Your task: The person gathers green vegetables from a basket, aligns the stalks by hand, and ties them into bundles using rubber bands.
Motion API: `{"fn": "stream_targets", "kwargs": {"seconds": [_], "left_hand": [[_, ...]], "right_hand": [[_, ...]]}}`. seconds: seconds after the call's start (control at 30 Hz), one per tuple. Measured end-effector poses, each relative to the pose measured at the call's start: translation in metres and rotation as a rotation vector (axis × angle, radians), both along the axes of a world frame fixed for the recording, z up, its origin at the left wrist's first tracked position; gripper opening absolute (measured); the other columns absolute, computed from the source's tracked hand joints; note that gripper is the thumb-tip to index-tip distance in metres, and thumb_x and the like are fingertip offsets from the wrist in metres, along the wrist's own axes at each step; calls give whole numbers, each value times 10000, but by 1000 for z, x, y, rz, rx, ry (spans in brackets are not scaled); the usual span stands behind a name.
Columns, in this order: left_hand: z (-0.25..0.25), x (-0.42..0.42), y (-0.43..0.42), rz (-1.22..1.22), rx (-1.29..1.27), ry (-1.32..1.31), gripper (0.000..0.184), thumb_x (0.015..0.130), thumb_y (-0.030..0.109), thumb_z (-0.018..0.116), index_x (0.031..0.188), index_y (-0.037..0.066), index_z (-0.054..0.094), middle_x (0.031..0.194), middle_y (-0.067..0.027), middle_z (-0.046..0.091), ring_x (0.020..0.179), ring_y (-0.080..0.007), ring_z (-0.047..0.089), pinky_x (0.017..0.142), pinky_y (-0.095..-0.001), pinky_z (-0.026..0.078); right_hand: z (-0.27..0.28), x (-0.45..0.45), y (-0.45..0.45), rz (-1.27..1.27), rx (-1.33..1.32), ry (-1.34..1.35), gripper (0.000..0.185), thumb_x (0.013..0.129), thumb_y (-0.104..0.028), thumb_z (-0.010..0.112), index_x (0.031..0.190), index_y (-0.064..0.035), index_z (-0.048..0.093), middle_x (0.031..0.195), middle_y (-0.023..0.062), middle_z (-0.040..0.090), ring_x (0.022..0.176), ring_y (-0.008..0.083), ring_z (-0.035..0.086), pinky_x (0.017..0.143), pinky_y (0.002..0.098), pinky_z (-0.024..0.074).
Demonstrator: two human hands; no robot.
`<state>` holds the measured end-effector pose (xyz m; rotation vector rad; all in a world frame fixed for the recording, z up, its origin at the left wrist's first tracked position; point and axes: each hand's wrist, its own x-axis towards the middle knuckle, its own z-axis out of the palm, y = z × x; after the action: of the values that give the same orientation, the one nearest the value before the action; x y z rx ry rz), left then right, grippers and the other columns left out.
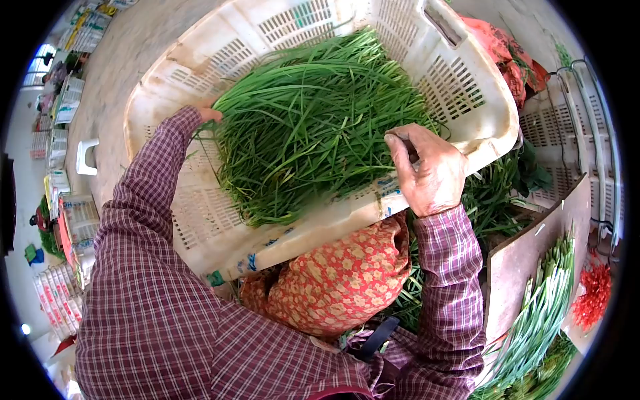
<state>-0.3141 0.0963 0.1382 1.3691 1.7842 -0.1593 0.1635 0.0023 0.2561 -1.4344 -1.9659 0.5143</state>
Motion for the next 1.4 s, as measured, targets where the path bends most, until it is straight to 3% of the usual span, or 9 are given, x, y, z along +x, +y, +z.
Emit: {"fn": "stream_targets", "kwargs": {"seconds": [0.2, 0.27, 0.3, 0.43, 0.6, 0.93, 1.07, 1.17, 1.4], "left_hand": [[-33, -55, 15, -69, 515, 58, 694, 721, 31, 634, 1374, 50, 402, 1291, -170, 527, 1196, -284, 488, 1022, -345, 371], [-1, 3, -1, 248, 221, 124, 738, 720, 53, 685, 1389, 57, 374, 1340, -190, 482, 1220, -322, 468, 1035, -375, 368], [-16, 0, -10, -13, 391, 314, 788, 711, 52, 717, 1403, 71, 341, 1338, -211, 472, 1224, -343, 460, 1035, -398, 373], [-94, -44, -21, -81, 309, 457, 773, 704, 41, 722, 1381, 72, 350, 1297, -218, 500, 1222, -342, 461, 1033, -393, 372], [-144, -78, -30, 3, 203, 59, 769, 704, 41, 741, 1357, 47, 335, 1305, -222, 477, 1229, -356, 442, 1050, -399, 356], [-160, -59, -32, -44, 135, 359, 1105, 504, 159, 888, 1411, 37, 267, 1341, -222, 450, 1229, -361, 442, 1029, -392, 394], [-208, -111, -16, -98, -61, 261, 999, 468, 308, 886, 1329, 35, 458, 1293, -237, 504, 1178, -329, 501, 1001, -367, 420], [-144, -73, -20, -98, -111, 195, 882, 457, 373, 870, 1219, 34, 581, 1253, -229, 543, 1126, -316, 544, 963, -361, 448], [-156, -63, -27, -202, -38, 281, 788, 470, 344, 865, 1154, 32, 629, 1170, -180, 608, 1051, -292, 585, 890, -350, 479]], "right_hand": [[2, -2, 0, 19, 24, 5, 80, 807, -97, 659, 840, -25, 661, 755, 104, 663, 659, 248, 652, 612, 315, 507], [4, -4, 0, -12, -37, 18, 77, 809, -86, 658, 846, -19, 658, 756, 104, 665, 654, 234, 654, 615, 305, 510], [4, -4, 0, -9, -25, 14, 78, 810, -88, 658, 848, -19, 658, 756, 103, 666, 652, 228, 654, 615, 304, 511], [3, -4, 0, -2, 2, -26, 79, 809, -84, 659, 849, -15, 657, 754, 103, 666, 656, 221, 655, 621, 304, 513], [3, -3, 1, 1, -13, -13, 75, 803, -65, 657, 848, -4, 654, 760, 111, 665, 676, 230, 659, 634, 302, 514], [1, -3, 3, -38, -45, 21, 72, 786, -48, 661, 842, -3, 667, 769, 120, 670, 706, 233, 671, 666, 301, 527], [2, -4, 3, -35, -54, 14, 71, 785, -45, 661, 843, -4, 665, 769, 121, 670, 701, 235, 668, 660, 303, 525], [3, -4, 3, -37, -52, 13, 71, 785, -42, 661, 844, -4, 664, 769, 123, 670, 696, 238, 668, 658, 304, 525], [4, -1, 3, -32, -24, 23, 70, 782, -37, 649, 837, 1, 668, 782, 133, 672, 697, 254, 671, 659, 320, 537]]}}
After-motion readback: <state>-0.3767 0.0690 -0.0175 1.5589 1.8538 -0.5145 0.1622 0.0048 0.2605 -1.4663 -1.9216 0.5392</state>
